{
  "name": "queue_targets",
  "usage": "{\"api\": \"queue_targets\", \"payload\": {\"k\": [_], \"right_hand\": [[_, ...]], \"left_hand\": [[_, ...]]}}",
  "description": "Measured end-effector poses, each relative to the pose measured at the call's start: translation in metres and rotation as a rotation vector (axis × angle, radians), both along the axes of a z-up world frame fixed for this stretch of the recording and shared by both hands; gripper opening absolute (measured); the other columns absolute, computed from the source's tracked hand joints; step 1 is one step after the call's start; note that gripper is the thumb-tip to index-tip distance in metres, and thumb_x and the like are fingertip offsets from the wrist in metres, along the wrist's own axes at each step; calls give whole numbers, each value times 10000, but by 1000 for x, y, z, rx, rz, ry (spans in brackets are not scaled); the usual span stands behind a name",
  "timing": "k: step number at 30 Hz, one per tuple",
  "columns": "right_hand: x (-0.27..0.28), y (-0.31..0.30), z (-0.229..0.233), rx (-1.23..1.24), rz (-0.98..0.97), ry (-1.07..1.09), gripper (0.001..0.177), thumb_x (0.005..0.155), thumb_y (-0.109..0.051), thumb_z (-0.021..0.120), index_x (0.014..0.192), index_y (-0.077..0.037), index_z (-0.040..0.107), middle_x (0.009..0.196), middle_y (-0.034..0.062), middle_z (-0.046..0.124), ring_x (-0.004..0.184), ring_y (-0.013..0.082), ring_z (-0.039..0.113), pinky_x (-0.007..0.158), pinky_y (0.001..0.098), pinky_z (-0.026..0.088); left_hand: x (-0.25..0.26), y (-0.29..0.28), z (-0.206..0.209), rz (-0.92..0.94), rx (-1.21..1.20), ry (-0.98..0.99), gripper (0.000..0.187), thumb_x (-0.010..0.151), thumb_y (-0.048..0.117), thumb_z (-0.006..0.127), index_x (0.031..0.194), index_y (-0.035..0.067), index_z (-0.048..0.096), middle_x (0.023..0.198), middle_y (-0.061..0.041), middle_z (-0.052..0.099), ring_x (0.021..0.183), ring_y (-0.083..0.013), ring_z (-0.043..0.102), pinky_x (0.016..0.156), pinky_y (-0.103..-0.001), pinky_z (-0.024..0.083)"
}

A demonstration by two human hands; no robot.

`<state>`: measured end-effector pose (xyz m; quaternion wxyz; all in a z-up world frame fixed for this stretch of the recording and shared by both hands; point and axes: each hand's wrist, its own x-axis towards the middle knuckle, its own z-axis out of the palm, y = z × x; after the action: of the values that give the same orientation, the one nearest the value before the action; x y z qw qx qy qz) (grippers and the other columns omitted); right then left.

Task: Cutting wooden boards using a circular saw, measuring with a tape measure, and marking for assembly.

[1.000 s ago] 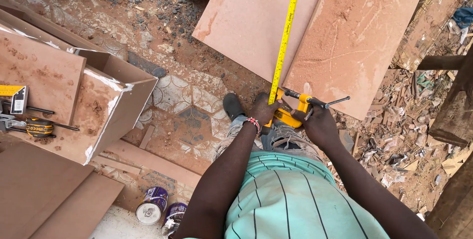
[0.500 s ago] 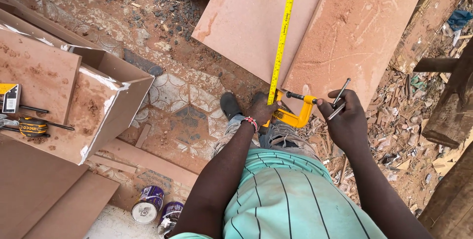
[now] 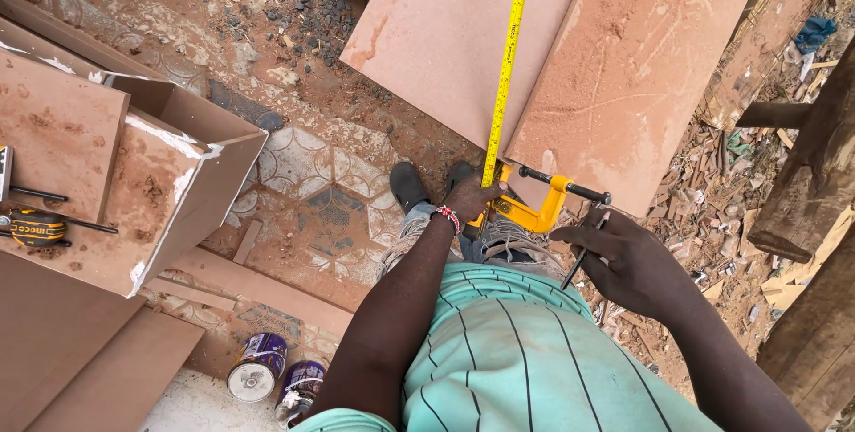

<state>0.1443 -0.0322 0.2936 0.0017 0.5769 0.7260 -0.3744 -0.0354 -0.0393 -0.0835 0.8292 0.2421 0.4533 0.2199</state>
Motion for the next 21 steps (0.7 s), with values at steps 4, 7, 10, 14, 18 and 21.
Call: {"api": "queue_targets", "payload": {"k": [4,7,10,14,18,21], "right_hand": [[3,0,9,-40,-117,95,420,1047,-188,830,1450,-264,919,1047,195,838,887,443,853,785,609,657],[17,-15,-10,69,-236,223,345,1069,-138,838,1401,-183,919,1182,158,882,1027,425,855,907,553,685],[-3,-17,-27,183,-298,283,191,1079,-120,886,1266,-116,926,1100,146,871,1056,367,859,968,516,675],[-28,-17,-20,152,-278,299,185,1138,-122,807,1290,-171,901,1127,172,870,1137,479,844,1008,651,663],[-29,-27,-25,169,-270,308,121,1155,-118,788,1228,-162,874,1088,161,830,1127,450,845,1030,680,655],[-22,-33,-29,150,-262,300,118,1182,-105,748,1239,-155,839,1072,158,794,1118,436,830,1030,694,646]], "left_hand": [[4,1,-17,0,-16,-23,782,1210,373,813,1764,-73,489,1306,-300,776,769,-245,870,627,-324,672],[-13,14,33,34,-7,-120,826,1158,466,879,1725,-34,544,1284,-264,759,987,-295,861,661,-360,737],[-40,45,116,-49,15,20,1054,1025,757,859,1649,-41,568,1255,-232,704,1028,-278,826,646,-328,760],[-32,52,133,-63,-23,103,1095,1004,892,759,1619,2,584,1238,-205,699,1030,-265,805,608,-328,780],[-31,54,128,-70,-2,105,1018,1051,862,713,1541,-24,616,1155,-208,749,999,-278,812,584,-328,767],[-28,45,119,-45,-8,87,917,1081,825,711,1471,-4,656,1076,-181,781,904,-274,833,539,-311,752]]}}
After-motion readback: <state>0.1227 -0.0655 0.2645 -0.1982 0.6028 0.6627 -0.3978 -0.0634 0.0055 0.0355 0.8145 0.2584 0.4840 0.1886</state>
